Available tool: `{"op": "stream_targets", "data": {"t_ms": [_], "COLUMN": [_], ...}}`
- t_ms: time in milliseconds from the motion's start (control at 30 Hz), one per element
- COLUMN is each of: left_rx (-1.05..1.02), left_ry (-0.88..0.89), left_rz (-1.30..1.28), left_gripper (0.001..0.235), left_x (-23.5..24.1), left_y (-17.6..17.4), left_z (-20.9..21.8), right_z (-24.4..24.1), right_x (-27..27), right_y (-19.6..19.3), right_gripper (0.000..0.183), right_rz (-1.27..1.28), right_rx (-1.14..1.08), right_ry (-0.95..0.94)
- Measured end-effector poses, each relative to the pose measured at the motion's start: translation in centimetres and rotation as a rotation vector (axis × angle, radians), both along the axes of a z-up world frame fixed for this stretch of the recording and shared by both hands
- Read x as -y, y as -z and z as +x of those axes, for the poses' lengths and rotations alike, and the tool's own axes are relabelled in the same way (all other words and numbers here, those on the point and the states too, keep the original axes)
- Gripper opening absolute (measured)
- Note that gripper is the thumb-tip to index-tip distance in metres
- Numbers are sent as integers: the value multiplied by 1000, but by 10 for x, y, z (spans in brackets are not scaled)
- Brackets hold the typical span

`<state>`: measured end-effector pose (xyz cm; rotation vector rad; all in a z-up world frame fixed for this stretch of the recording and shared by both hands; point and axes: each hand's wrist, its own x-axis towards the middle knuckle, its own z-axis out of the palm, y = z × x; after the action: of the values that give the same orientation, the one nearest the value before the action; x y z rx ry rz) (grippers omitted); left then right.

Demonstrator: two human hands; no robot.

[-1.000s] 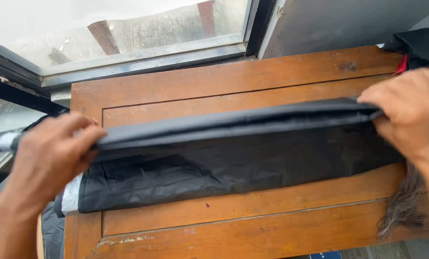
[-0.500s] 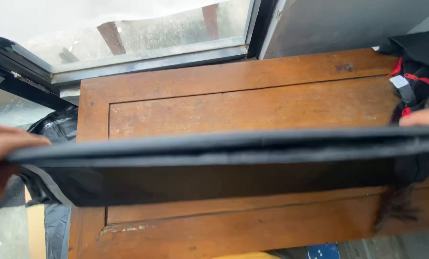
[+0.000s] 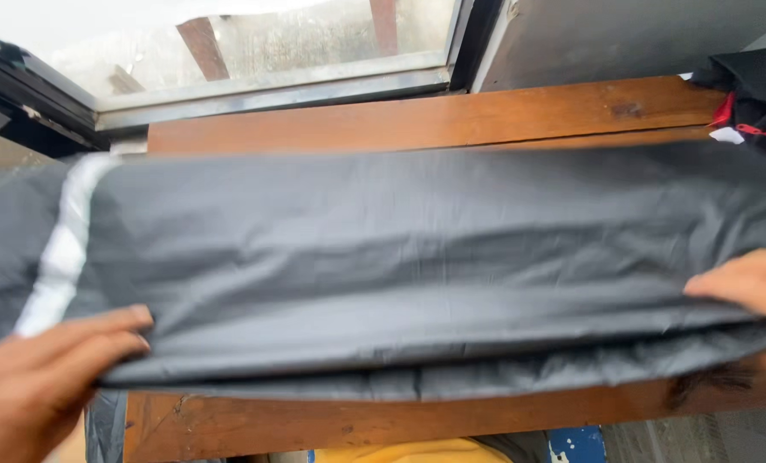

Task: The person uses a brush to sweep a black fabric item laid on a wooden table. They repeatedly smooth the fabric with their hands, fold it, and continue brushing to remove debris.

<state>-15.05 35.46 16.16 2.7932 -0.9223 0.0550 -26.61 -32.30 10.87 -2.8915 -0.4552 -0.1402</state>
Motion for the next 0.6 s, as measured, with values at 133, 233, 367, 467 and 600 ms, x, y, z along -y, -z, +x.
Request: {"op": "stream_targets", "data": {"t_ms": [133,233,367,467,600], "left_rx": [-474,-843,-764,-843,-492], "left_ry": [-28,-227,-80,-233,-127], "left_rz": [377,763,461,493,381], "left_gripper": [44,21,17,30,23], "left_x": [-59,-34,-12,19,13], "left_y": [74,56,49,39,66], "left_z": [-11,13,68,92,90], "right_z": [-25,-15,45,76,89], "right_x": [-7,-13,-38,-63,-86], "right_y": [30,38,13,0,-15], "right_gripper": [50,22,17,41,31], "right_rz": [-68,112,214,96,-83], "right_rx": [-144,-301,-823,-985,-856], "right_ry": [-66,-40,234,488,427]}}
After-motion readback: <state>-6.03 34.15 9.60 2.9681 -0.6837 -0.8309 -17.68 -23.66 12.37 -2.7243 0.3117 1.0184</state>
